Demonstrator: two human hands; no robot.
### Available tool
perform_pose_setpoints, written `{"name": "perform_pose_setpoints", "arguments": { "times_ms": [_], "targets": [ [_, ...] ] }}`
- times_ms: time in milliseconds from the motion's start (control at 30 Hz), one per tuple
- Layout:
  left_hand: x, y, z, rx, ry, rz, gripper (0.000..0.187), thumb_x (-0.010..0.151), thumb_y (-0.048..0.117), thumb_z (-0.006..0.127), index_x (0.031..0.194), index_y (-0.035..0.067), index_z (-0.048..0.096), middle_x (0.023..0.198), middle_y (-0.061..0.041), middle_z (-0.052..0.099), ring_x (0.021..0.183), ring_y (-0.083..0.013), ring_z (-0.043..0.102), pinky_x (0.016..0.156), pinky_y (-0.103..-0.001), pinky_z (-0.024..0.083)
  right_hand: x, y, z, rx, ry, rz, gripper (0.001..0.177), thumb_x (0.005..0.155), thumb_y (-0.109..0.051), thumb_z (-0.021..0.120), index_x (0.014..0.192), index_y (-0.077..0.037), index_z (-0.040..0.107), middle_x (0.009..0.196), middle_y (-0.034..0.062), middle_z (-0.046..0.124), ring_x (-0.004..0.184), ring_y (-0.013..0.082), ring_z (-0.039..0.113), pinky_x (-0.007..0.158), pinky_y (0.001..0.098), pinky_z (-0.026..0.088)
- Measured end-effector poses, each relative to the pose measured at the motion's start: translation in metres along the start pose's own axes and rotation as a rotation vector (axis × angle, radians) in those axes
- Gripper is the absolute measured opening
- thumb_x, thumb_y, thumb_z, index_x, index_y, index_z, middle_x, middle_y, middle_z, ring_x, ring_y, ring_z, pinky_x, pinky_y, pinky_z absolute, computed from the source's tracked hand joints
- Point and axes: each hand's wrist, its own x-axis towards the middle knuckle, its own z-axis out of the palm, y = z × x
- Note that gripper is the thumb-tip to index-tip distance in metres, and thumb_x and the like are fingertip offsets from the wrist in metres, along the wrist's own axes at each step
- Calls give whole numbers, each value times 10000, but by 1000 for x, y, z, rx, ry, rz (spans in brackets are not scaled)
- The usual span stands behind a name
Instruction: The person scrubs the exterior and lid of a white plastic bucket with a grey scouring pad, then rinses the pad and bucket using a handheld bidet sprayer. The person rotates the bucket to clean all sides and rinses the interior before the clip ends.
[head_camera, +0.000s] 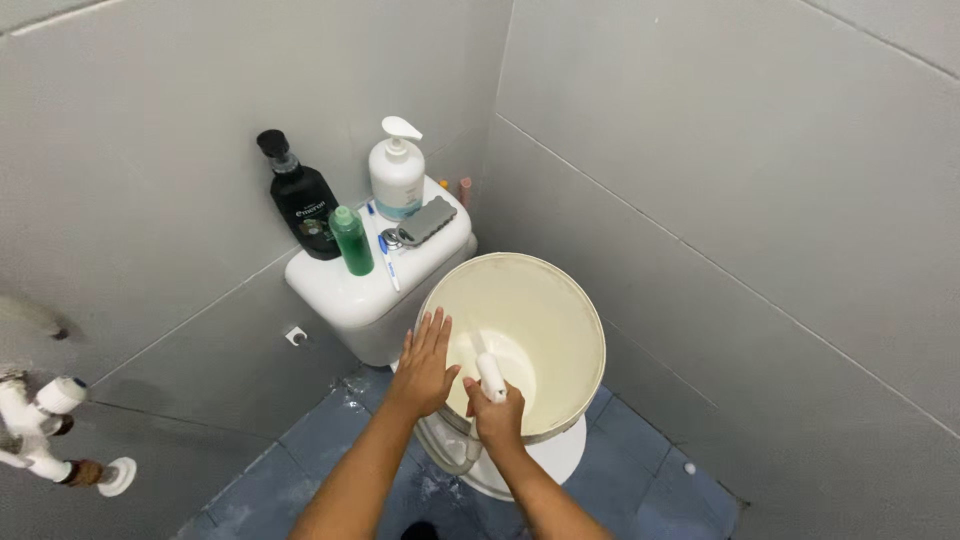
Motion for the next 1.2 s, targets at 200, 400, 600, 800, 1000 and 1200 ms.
{"name": "perform_pose_setpoints", "arguments": {
  "times_ms": [200, 400, 600, 800, 1000, 1200],
  "targets": [
    [8, -7, 16, 9, 64, -36, 859, 928, 283, 610, 1611, 54, 142, 1696, -141, 130, 1562, -333, 107, 1216, -602, 120, -21, 4, -2, -24, -113, -79, 221, 866, -152, 766, 725, 5, 698, 540, 39, 633, 467, 108, 572, 447, 286, 446],
    [7, -3, 16, -18, 77, -53, 809, 950, 299, 587, 1606, 57, 180, 1679, -137, 201, 1559, -329, 141, 1200, -637, 142, -21, 3, 0, 18, -85, -10, 174, 868, -144, 762, 779, -11, 692, 553, 16, 610, 467, 98, 546, 435, 284, 421],
    [2, 1, 11, 29, 87, -37, 724, 955, 343, 594, 1546, 34, 312, 1640, -153, 280, 1544, -342, 155, 1165, -670, 190, -28, 8, 9, 58, 68, -104, 207, 888, -146, 760, 764, 6, 694, 559, 11, 595, 485, 81, 511, 439, 273, 389],
    [-2, 2, 9, 33, 73, -31, 671, 945, 350, 598, 1510, 51, 393, 1624, -135, 310, 1548, -341, 142, 1169, -669, 187, -30, 15, 11, 161, 165, -55, 208, 902, -142, 741, 765, -3, 670, 568, 24, 620, 486, 98, 554, 452, 273, 434],
    [-2, -1, 10, 60, 63, -16, 663, 945, 370, 605, 1497, 59, 411, 1613, -136, 316, 1545, -352, 143, 1160, -674, 190, -31, 19, 13, 177, 210, -103, 194, 909, -141, 734, 782, -8, 673, 585, 24, 632, 508, 93, 563, 467, 269, 434],
    [-6, -11, 2, -9, 77, 162, 743, 853, 459, 707, 1436, 55, 487, 1591, -163, 376, 1533, -396, 183, 1182, -582, 249, -26, 20, 13, 181, 229, -71, 181, 910, -137, 731, 801, -10, 664, 586, 28, 629, 502, 96, 575, 460, 270, 447]
  ]
}}
